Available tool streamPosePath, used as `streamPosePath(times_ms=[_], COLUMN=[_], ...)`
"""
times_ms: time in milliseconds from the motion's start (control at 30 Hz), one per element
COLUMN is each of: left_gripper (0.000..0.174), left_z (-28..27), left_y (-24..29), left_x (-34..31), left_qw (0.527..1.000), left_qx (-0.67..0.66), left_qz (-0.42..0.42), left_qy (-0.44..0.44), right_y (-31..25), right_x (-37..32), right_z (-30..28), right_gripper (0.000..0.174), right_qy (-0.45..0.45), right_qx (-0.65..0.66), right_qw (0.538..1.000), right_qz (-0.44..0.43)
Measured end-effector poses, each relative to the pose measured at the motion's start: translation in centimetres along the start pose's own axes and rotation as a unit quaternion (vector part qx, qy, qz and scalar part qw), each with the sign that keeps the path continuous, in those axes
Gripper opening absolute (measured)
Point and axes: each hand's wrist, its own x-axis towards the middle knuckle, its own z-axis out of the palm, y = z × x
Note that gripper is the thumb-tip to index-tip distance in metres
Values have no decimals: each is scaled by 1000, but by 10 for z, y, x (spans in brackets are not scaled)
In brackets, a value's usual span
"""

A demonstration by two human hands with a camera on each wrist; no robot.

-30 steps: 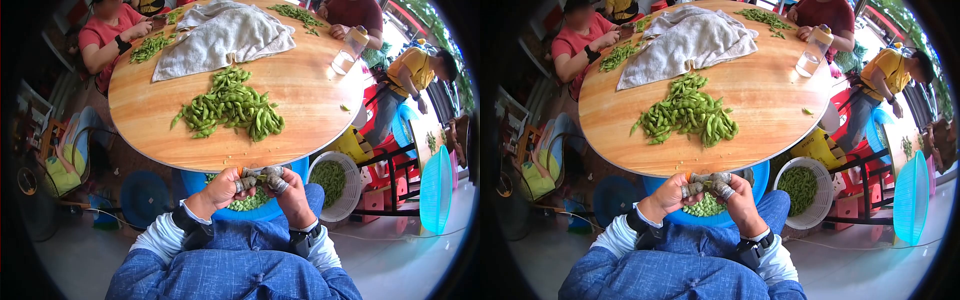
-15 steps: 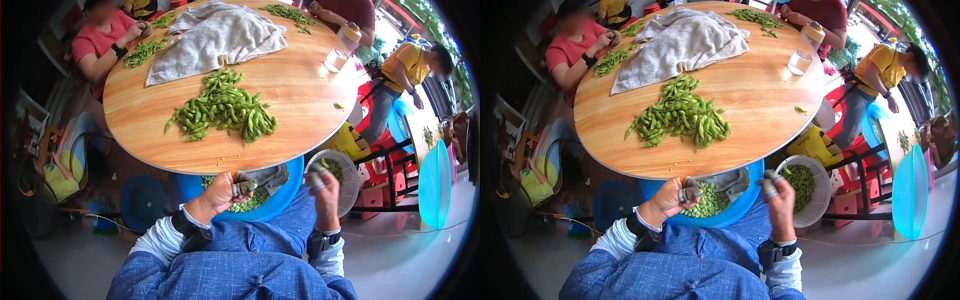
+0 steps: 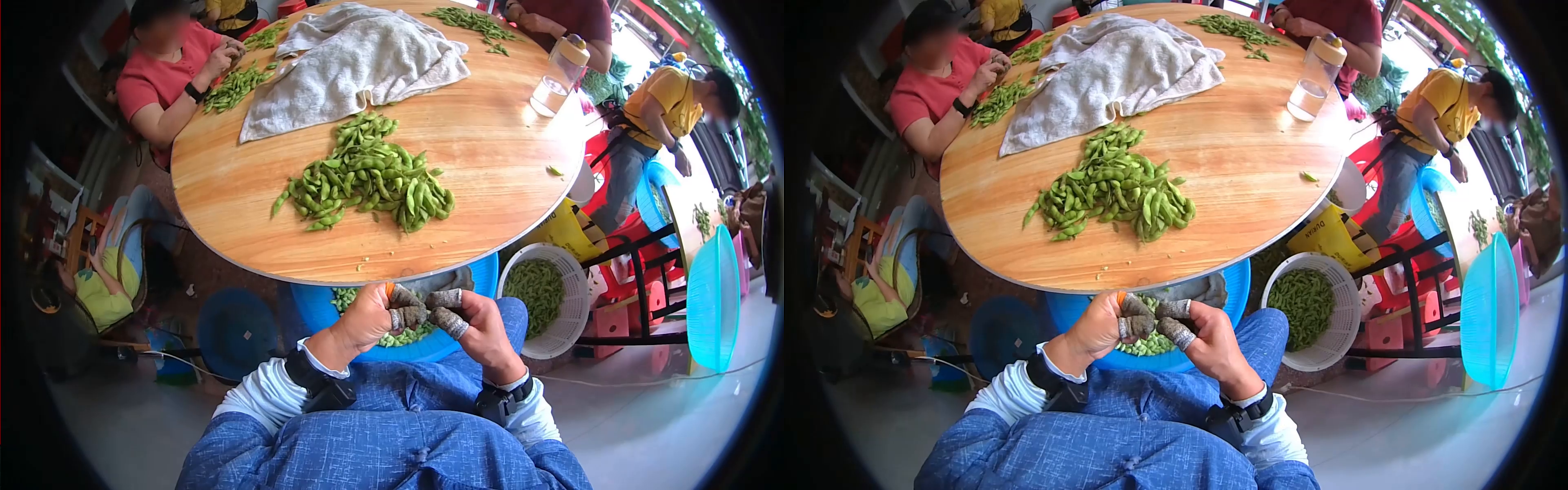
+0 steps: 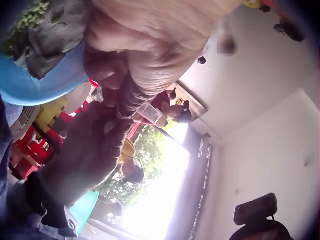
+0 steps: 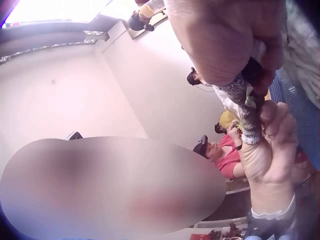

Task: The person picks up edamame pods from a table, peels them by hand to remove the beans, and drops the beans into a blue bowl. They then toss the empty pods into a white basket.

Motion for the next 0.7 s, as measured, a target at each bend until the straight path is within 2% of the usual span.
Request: streamPosePath(times_ms=[167,300,400,433,500,533,600,700], left_gripper=[16,18,16,14,12,12,12,13], left_z=[-11,-15,-14,-11,-10,-12,-12,-10], left_y=[-10,-13,-11,-9,-11,-14,-17,-19], left_x=[4,3,3,4,6,8,11,13], left_qw=[997,993,997,998,999,998,997,997], left_qx=[-53,-86,-53,-34,-33,-50,-69,-79], left_qz=[-56,-63,-51,-43,-30,-24,-18,-15], left_qy=[-22,-54,-29,-16,-6,-9,-11,-9], right_y=[5,9,10,13,21,19,13,14], right_x=[0,2,5,6,8,9,9,8], right_z=[-3,-3,6,5,3,3,5,8], right_gripper=[24,24,19,17,14,13,12,11], right_qy=[-12,-27,24,42,77,80,85,130], right_qx=[48,67,28,-73,-270,-312,-396,-353], right_qw=[998,996,999,995,952,935,893,905], right_qz=[30,43,-9,-49,-126,-150,-197,-197])
